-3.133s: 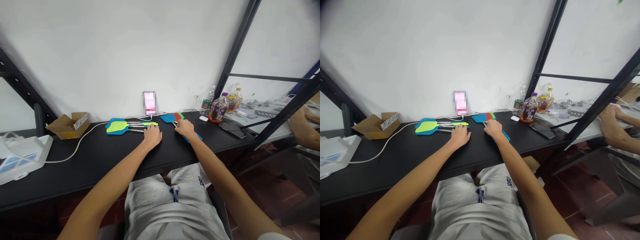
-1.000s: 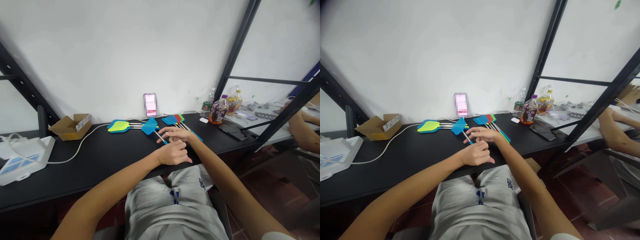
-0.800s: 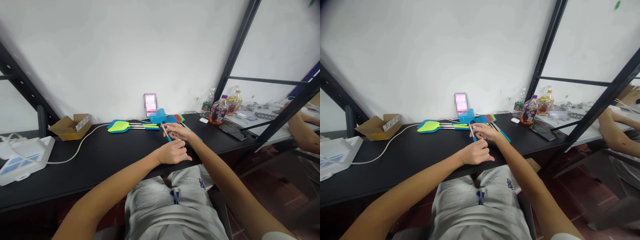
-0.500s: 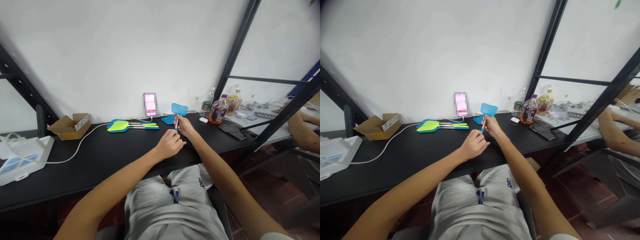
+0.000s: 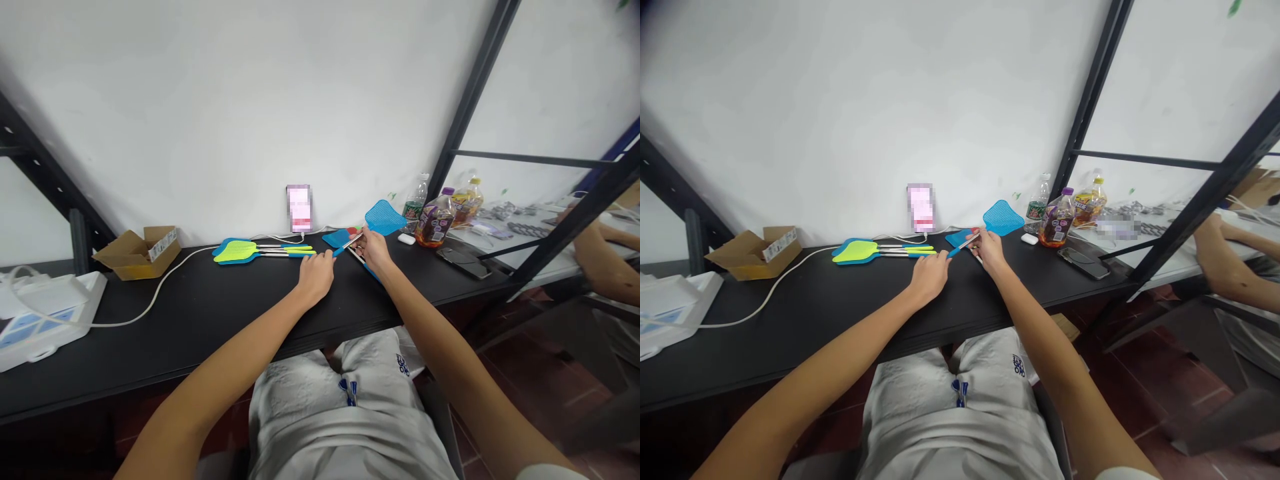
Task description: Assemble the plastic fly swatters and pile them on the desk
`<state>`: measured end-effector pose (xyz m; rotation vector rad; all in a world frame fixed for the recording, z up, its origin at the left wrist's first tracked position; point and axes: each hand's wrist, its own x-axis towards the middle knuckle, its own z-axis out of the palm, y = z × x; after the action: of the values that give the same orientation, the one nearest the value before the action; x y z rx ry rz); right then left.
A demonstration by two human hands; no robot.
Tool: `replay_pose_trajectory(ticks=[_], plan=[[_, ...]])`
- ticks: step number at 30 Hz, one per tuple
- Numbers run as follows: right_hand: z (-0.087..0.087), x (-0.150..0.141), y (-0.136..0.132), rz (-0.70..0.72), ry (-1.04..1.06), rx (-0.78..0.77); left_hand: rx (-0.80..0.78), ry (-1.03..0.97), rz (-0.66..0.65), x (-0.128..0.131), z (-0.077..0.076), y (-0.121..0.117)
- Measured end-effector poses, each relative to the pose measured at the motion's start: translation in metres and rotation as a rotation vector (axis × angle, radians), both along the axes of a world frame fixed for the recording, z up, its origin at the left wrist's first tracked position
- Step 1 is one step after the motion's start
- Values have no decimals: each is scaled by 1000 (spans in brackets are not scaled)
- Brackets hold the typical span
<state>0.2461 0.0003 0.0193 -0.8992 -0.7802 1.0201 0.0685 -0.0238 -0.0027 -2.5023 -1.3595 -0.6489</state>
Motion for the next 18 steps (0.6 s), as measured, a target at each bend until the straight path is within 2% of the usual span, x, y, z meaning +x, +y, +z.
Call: replay_pose_trajectory(ticks=[7, 13, 18], plan=[[-4, 0, 6, -136, -12, -24, -102, 13, 25, 3, 0, 0], [-2, 16, 8, -351, 84, -93, -144, 7, 56, -1, -2, 5], [0, 24, 5, -402, 89, -62, -145, 0, 84, -4, -2, 7]])
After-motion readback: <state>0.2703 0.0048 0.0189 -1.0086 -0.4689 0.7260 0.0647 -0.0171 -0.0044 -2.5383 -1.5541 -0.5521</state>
